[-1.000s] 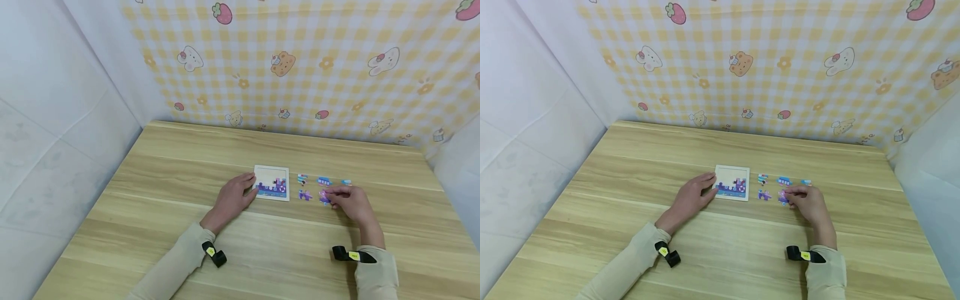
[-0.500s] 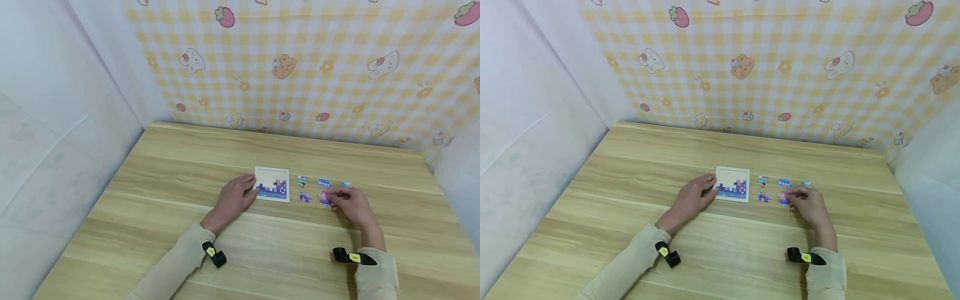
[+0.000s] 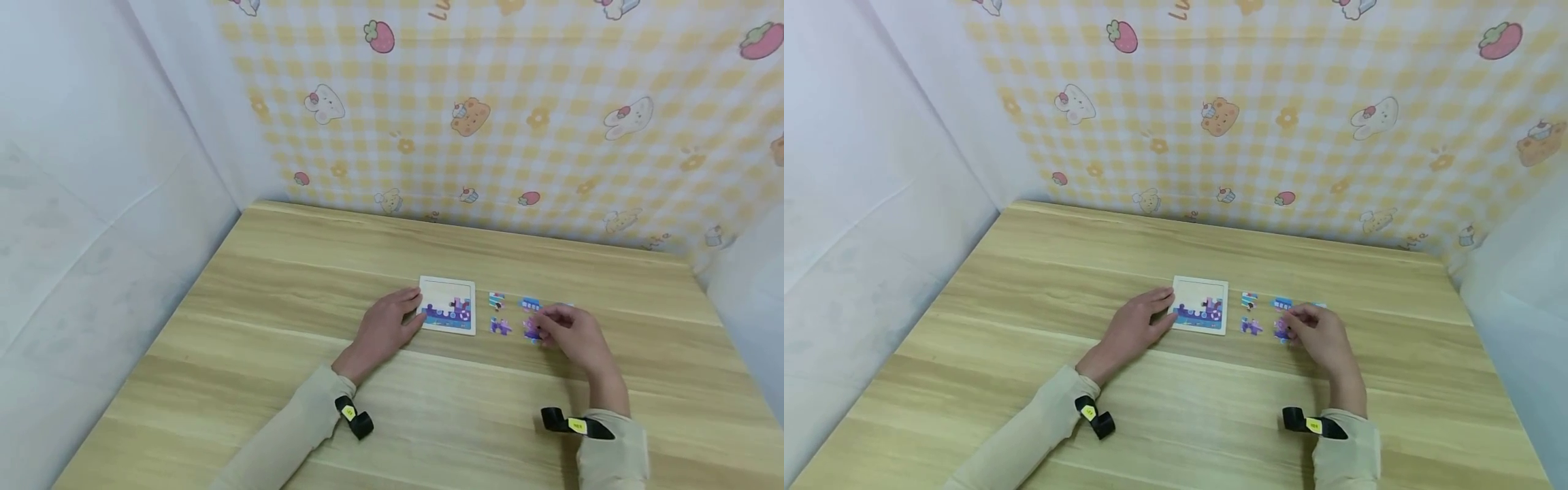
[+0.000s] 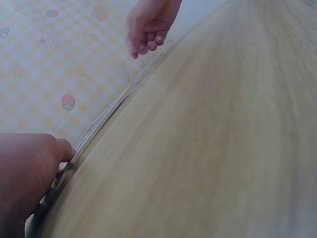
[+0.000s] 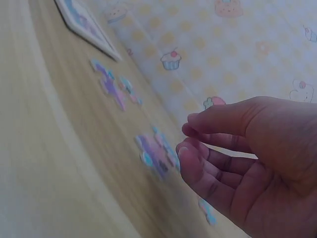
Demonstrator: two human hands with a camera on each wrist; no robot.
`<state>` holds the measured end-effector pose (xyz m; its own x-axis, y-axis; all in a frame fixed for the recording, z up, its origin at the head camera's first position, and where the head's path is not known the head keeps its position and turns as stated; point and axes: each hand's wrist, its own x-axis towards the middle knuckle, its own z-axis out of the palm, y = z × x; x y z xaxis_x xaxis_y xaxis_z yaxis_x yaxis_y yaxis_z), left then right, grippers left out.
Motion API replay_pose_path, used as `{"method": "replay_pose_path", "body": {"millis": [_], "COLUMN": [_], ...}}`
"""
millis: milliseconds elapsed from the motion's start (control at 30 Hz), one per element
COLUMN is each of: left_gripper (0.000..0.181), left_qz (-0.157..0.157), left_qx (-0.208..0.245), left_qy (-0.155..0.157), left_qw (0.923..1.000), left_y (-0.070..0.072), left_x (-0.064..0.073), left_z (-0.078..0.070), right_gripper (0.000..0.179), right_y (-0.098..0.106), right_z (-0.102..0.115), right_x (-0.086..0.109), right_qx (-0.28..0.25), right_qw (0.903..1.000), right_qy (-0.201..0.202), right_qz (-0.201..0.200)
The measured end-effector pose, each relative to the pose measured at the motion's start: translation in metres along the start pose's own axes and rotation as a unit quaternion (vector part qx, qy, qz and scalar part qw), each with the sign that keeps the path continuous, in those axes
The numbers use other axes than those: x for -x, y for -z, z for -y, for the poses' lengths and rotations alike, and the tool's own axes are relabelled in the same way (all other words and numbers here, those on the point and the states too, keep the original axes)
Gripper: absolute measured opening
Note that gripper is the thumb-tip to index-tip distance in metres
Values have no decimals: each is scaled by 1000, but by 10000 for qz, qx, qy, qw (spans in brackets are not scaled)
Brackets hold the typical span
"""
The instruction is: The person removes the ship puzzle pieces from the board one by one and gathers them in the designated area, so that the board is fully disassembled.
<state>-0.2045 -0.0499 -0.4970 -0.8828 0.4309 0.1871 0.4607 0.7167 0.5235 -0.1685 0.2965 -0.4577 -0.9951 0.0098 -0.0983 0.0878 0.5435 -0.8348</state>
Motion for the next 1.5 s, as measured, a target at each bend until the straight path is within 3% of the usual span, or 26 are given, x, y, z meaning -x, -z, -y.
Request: {"method": "replay_pose_path", "body": {"millis": [433,667,1100,1500], "left_gripper": [48,48,47,47], "left_qz": [129,88,-65,-131], "left_qx": [31,-75,-87,-95], "left_qy": [-35,-115,-145,-104], "left_qw": [9999,9999,9998,9998], "left_y": [-7,-11,-7,-4], "left_x": [-2,-3,-5,-5], "left_z": [-3,-3,0,2], "right_gripper": [26,28,31,25], "right_y": [-58,-82,-92,-95], "right_z": [35,48,50,52], "right_x": [-27,-35,-42,-49], "right_qx": [-484,-46,855,662], "right_qw": [9977,9991,9924,9936], "right_qy": [408,186,625,565], "right_qz": [222,376,625,725]}}
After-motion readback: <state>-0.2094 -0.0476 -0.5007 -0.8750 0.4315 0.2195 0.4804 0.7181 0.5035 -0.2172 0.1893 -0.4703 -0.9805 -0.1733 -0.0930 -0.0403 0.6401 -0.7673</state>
